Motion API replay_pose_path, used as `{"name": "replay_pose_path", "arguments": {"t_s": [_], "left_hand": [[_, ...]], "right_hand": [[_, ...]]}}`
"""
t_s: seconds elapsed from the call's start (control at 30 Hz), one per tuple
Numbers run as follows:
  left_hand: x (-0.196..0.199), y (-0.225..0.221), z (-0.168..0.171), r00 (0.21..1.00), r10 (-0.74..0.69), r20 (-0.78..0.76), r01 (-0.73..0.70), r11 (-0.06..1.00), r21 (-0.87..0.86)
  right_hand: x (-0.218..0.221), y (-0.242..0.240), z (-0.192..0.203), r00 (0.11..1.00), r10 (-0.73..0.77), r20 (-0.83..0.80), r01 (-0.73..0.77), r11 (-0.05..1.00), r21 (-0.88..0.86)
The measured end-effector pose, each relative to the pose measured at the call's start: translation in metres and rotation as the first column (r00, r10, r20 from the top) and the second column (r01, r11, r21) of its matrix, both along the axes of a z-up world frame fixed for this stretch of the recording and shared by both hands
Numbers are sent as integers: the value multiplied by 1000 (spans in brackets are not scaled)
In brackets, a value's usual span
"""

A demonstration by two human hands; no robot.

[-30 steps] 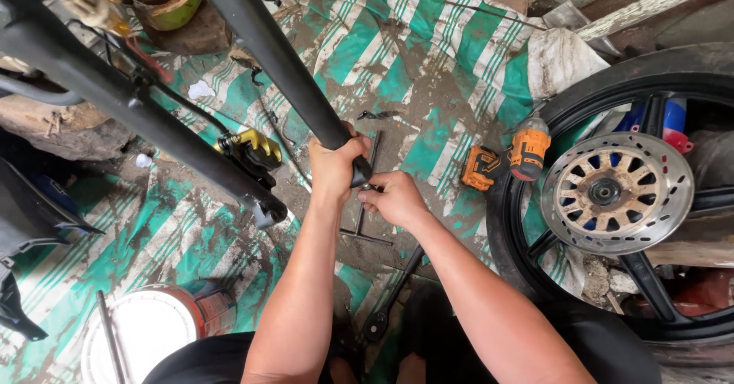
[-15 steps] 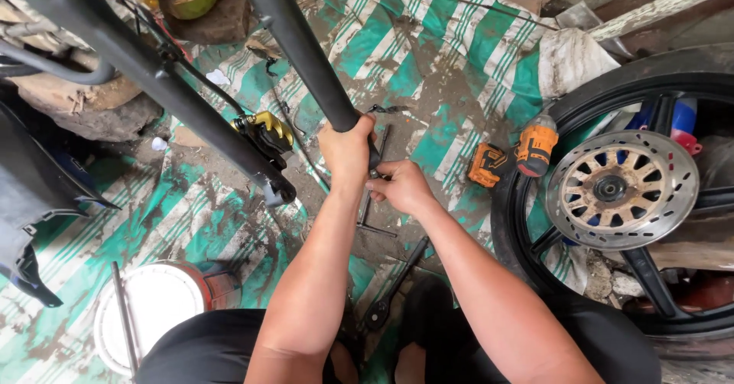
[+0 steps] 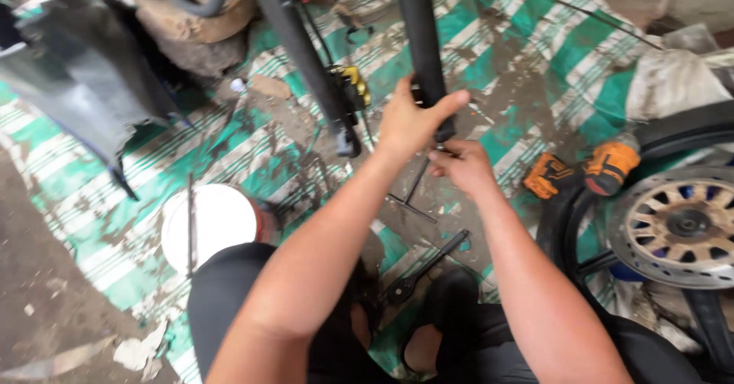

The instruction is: Adjusting and aligning the front forks of a motorcycle using a socket wrench and a metal rod for alignment checking.

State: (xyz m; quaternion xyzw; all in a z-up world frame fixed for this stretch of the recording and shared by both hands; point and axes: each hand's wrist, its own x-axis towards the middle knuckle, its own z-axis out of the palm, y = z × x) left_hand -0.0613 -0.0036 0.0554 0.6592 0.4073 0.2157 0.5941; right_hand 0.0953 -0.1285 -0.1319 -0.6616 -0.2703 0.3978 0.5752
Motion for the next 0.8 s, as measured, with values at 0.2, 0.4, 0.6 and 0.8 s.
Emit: {"name": "replay_pose_path", "arguments": {"t_s": [0.2, 0.4, 0.6, 0.8], "left_hand": [[64, -13, -72, 965, 236, 113, -212, 959, -190], [92, 6, -125, 939, 206, 275, -130, 954, -270], [54, 10, -72, 994, -56, 99, 67, 992, -105], [-111, 40, 75, 442, -651, -618, 852, 520, 62]], "right_hand": [[9, 0, -21, 998, -9, 56, 7, 999, 48], [5, -8, 1, 998, -21, 57, 20, 1000, 20], [9, -6, 1, 997, -7, 71, 5, 1000, 22], [5, -11, 19, 998, 21, 66, -21, 1000, -6]]}}
